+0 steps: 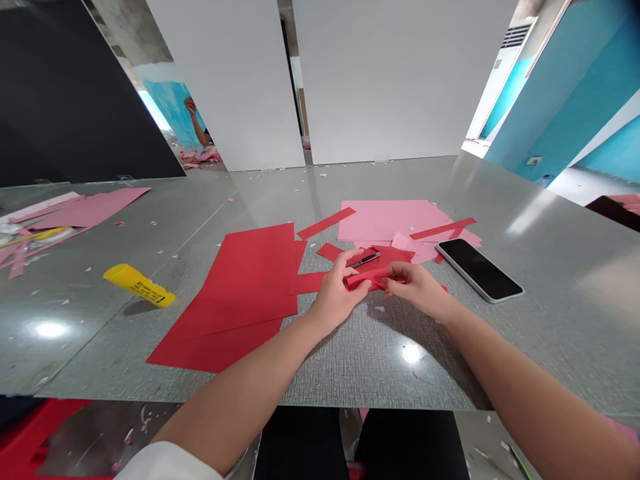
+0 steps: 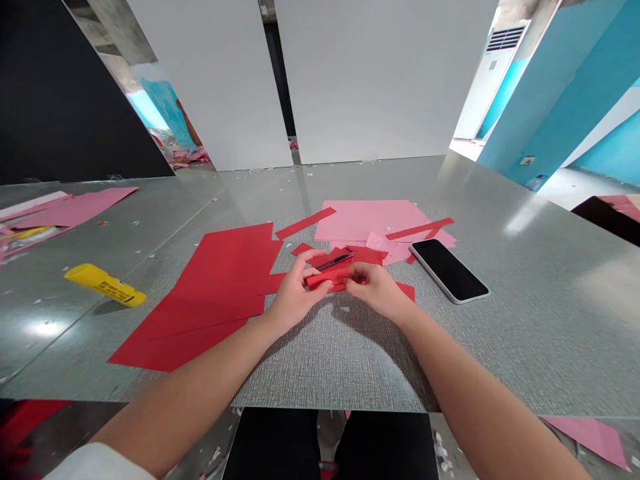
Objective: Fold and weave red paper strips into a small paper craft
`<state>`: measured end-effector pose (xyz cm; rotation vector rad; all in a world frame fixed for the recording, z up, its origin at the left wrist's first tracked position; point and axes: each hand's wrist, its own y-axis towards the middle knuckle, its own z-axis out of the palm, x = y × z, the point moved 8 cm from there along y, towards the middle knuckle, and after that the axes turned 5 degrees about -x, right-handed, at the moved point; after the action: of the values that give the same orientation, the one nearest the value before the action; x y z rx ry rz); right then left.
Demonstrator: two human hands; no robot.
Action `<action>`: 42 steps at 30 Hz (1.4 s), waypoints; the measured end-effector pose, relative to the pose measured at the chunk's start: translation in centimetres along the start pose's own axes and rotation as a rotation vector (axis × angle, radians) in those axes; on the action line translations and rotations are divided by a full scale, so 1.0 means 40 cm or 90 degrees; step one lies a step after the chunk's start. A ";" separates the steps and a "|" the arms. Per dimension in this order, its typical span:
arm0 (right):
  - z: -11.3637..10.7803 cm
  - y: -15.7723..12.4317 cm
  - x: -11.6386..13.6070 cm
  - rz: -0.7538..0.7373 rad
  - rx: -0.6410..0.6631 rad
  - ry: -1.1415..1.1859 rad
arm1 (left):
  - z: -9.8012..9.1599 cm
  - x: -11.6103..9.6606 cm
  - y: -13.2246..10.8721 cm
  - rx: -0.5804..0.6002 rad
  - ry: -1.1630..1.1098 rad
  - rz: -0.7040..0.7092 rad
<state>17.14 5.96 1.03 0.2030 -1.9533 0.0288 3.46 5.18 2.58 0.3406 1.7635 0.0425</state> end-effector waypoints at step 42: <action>-0.026 -0.001 0.003 0.044 0.021 0.130 | 0.002 0.025 0.021 0.000 -0.036 -0.054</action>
<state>18.06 6.03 1.55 0.1489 -1.7558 0.1226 3.54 6.23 1.79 0.2640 1.7198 -0.0269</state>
